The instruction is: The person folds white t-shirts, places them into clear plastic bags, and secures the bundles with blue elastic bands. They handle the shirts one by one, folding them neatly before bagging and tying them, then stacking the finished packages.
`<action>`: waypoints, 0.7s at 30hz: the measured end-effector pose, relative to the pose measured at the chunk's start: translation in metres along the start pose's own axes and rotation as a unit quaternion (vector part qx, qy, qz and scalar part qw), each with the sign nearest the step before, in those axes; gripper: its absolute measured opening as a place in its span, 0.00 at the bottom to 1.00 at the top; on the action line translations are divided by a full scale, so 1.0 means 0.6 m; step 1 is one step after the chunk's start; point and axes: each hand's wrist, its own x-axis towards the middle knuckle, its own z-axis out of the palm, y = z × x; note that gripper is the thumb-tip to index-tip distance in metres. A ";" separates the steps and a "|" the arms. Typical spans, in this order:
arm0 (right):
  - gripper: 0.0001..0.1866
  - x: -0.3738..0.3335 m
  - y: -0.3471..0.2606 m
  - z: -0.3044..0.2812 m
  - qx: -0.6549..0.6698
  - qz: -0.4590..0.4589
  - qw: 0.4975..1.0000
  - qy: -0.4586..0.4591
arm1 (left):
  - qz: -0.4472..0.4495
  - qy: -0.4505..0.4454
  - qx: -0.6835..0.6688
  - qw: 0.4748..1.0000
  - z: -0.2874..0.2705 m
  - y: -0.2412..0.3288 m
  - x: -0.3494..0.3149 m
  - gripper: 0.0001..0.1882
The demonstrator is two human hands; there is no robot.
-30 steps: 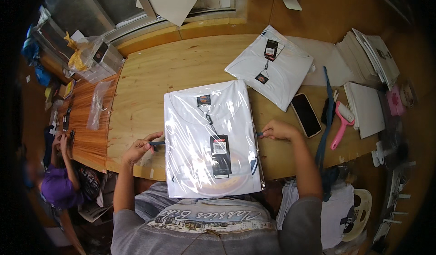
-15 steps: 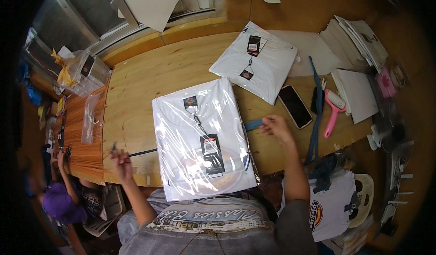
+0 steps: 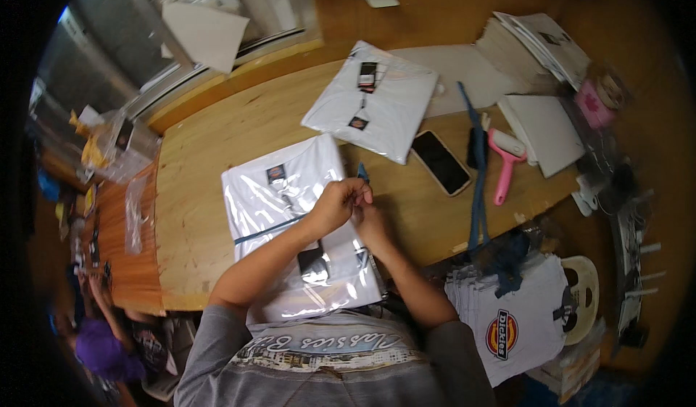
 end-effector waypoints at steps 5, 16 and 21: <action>0.05 -0.023 0.023 -0.015 0.106 -0.010 0.994 0.006 | -0.038 0.019 -0.001 0.999 0.061 -0.079 -0.023 0.07; 0.05 0.015 -0.001 -0.128 0.236 0.015 0.961 -0.142 | 0.070 -0.086 0.225 0.968 0.066 -0.075 -0.035 0.06; 0.15 0.008 0.035 -0.090 0.202 -0.102 0.969 -0.102 | 0.098 -0.065 0.190 0.975 0.064 -0.072 -0.032 0.09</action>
